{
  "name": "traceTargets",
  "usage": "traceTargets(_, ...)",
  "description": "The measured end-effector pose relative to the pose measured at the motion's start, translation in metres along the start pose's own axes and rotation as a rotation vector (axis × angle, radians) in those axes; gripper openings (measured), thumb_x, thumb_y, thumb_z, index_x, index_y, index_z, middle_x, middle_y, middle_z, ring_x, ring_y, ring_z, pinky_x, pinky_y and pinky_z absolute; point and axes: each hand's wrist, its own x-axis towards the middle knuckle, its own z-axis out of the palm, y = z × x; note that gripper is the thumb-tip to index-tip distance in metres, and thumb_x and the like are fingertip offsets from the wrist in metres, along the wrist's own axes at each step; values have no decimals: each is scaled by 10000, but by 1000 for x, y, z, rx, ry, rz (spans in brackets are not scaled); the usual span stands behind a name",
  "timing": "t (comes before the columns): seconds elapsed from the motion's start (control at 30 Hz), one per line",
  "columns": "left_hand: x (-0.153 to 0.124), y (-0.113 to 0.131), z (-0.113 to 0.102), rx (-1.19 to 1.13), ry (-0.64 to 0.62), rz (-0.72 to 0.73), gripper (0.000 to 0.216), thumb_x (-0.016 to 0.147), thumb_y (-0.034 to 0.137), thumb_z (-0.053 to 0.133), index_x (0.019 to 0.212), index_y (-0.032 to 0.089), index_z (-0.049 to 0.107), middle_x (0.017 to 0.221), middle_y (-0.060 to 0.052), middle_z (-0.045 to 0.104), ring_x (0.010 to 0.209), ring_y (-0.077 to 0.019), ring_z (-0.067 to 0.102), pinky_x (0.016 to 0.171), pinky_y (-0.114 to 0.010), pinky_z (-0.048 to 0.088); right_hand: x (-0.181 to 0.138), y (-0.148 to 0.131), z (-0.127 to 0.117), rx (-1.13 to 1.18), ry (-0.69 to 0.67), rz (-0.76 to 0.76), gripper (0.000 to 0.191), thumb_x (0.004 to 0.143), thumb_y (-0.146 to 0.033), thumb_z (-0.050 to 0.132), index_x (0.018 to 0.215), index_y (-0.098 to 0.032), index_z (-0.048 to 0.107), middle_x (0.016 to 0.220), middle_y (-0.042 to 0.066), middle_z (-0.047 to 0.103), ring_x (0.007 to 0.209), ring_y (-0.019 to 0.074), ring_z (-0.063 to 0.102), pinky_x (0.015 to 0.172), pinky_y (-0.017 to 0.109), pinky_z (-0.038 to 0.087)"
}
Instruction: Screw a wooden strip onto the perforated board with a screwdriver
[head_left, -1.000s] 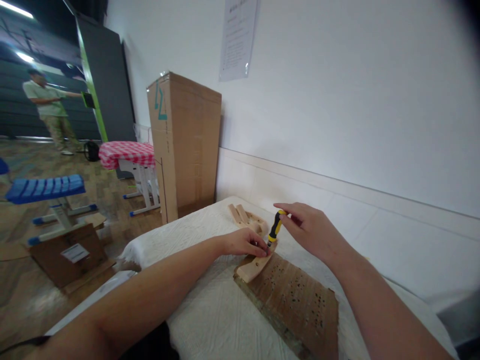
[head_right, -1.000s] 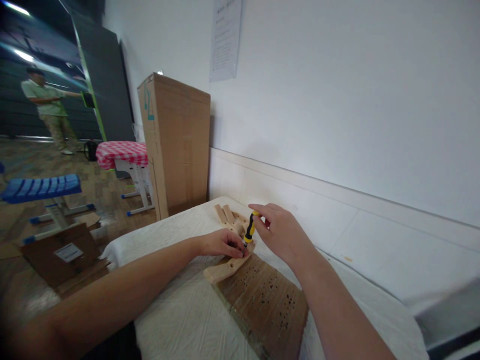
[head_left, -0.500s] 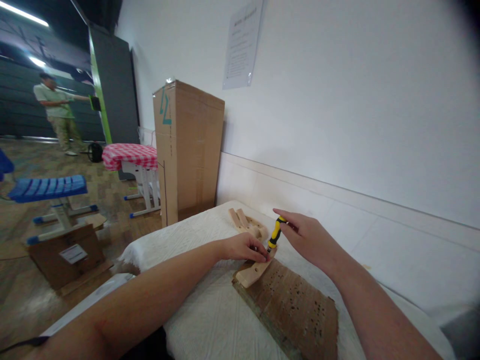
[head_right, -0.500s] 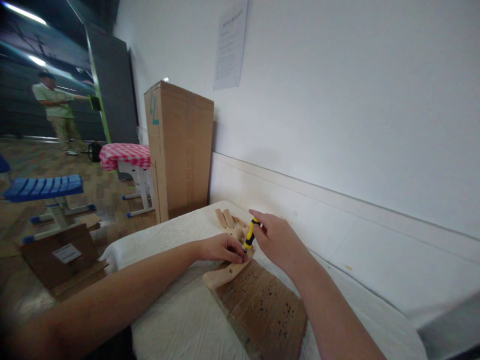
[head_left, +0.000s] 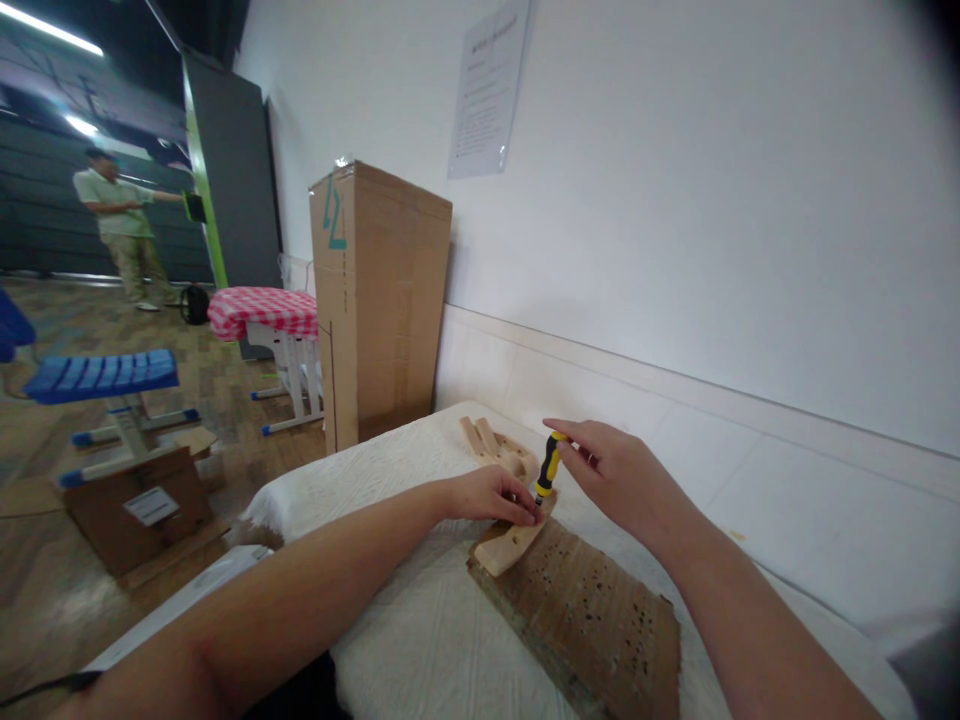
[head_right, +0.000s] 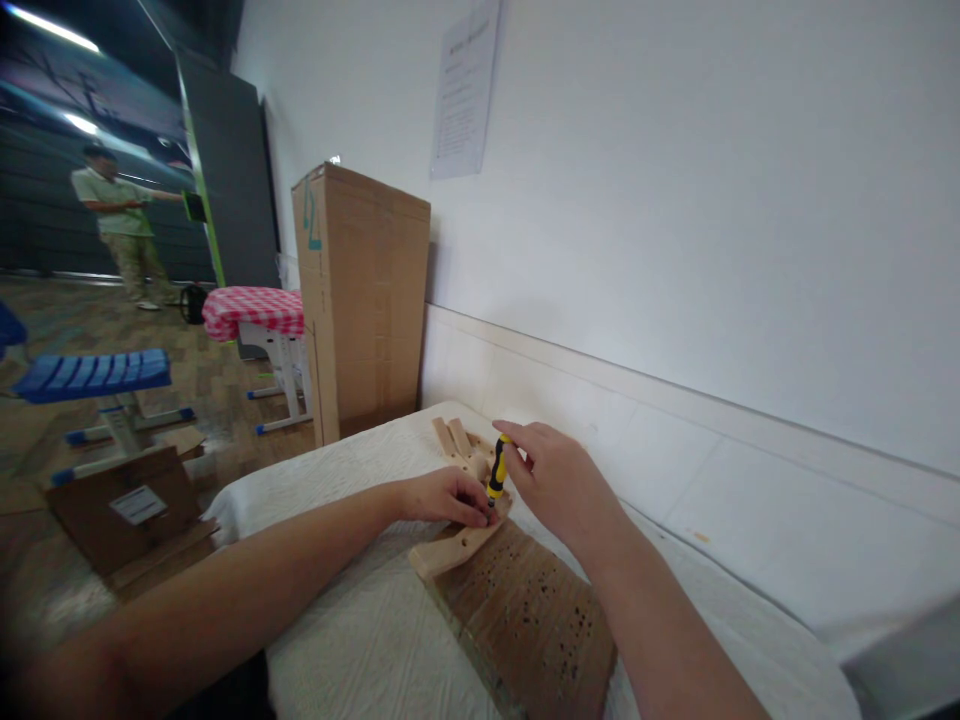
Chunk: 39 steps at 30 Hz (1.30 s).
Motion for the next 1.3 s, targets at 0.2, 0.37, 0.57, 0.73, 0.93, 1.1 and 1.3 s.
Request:
traceTargets(0.2,-2,5,0,16,20,-27,222,748,308,673,916,171,719,804,-11,664,716,-107,545,689,-224,399,2,3,-3,-194,-62,146,345,874,-424,443,718,-188,641,695,54,656,646,193,597,604,312,429)
traceTargets(0.37,-2,3,0,11,9,-22,231,753,315,667,922,164,715,814,-17,663,719,-108,545,692,-229,401,0,1,-3,-133,-84,103,345,886,-365,425,1012,-151,665,889,94,702,722,190,622,685,315,456)
traceTargets(0.57,0,-3,0,17,13,-17,250,747,338,675,927,170,715,850,-22,670,751,-115,556,713,-231,403,-3,-4,-9,-27,-105,58,348,864,-279,426,1146,-179,604,836,62,714,694,175,639,633,281,456)
traceTargets(0.73,0,-1,0,28,7,1,256,756,346,663,930,166,718,851,-27,671,754,-121,558,706,-232,403,-1,0,-5,-232,-132,70,256,886,-373,428,873,-209,624,687,45,679,589,187,608,539,283,400)
traceTargets(0.93,-1,0,0,26,18,-20,260,750,337,671,941,167,715,835,-25,665,734,-117,552,693,-232,401,-5,1,-2,-200,-129,-11,417,888,-203,318,1211,-115,565,1014,141,697,864,219,658,769,338,459)
traceTargets(1.1,-1,1,0,30,13,-20,250,751,339,672,934,175,717,846,-19,671,760,-121,563,721,-231,406,-2,0,-6,-261,-151,80,349,913,-287,332,961,-159,653,796,91,709,705,209,654,629,310,444)
traceTargets(1.3,-1,1,0,30,11,7,254,760,325,663,944,158,714,870,-36,679,758,-122,566,725,-238,412,-1,4,-10,-307,-193,155,493,924,-459,292,670,-209,633,654,71,678,640,211,637,564,298,396)
